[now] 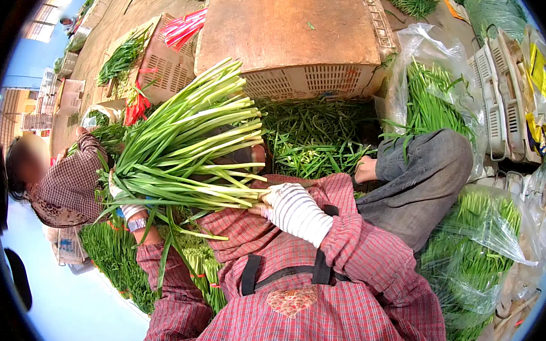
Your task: The person trims the ends of green onions with a knife, aligns them into bundles, ties them with red rubber bands, and places the bundles into a plastic bag. The person also handles a larger bunch of chives, trims the ends, and prepares them for bundling.
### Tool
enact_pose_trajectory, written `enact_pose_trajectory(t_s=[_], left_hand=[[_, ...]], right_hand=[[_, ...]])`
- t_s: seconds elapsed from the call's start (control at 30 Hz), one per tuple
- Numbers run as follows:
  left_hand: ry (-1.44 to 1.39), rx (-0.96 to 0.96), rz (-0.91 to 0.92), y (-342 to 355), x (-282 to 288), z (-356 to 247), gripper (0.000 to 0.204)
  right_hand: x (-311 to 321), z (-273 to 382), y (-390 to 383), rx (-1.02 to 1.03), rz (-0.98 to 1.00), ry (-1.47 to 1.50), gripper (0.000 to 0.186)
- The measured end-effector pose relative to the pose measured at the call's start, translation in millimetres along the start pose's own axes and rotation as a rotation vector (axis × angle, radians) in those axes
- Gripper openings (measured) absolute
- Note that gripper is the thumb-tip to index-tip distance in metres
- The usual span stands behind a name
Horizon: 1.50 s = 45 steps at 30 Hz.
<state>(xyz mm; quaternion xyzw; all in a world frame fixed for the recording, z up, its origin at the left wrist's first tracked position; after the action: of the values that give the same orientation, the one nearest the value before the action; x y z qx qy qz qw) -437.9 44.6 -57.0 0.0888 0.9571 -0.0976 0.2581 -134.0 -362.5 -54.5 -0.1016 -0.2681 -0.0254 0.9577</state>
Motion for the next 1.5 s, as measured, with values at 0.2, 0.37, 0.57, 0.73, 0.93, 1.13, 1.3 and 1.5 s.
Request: enact_pose_trajectory(t_s=[0.2,0.37,0.57,0.73,0.93,1.13,1.3,1.5], left_hand=[[0.030,0.018,-0.121,-32,-19,4,0.037],[0.008,0.006,-0.131,-23,-3,-1,0.036],[0.066,-0.067,-0.095,-26,-16,-3,0.035],[0.070,-0.163,-0.127,-29,-21,-12,0.034],[0.030,-0.140,-0.125,-17,-19,-11,0.037],[0.068,-0.169,-0.115,-25,-23,-13,0.036],[-0.010,-0.142,0.021,-10,7,-14,0.035],[-0.061,-0.093,0.041,-14,-13,-14,0.035]], right_hand=[[55,-1,-20,0.007,-0.055,0.146,0.032],[99,-96,-55,-0.403,-0.220,-0.031,0.032],[110,-74,-61,-0.429,-0.326,-0.729,0.043],[54,19,8,-0.033,-0.024,-0.334,0.040],[39,31,57,-0.031,-0.232,-0.263,0.042],[39,30,67,0.123,-0.286,0.328,0.038],[38,28,62,0.147,-0.295,0.601,0.047],[58,-14,36,0.088,-0.430,0.886,0.036]])
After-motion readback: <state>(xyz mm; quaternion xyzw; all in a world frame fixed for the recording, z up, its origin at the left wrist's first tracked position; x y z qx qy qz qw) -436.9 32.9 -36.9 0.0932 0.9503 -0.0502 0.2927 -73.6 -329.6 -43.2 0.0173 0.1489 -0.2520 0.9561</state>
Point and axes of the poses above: each hand's wrist, its own y-axis towards the middle knuckle, its own x-axis out of the back of the hand, z = x × y, the point moved 8 cm from there along y, towards the middle knuckle, and after that the axes turned 6 degrees about z, right-handed, at the moved point
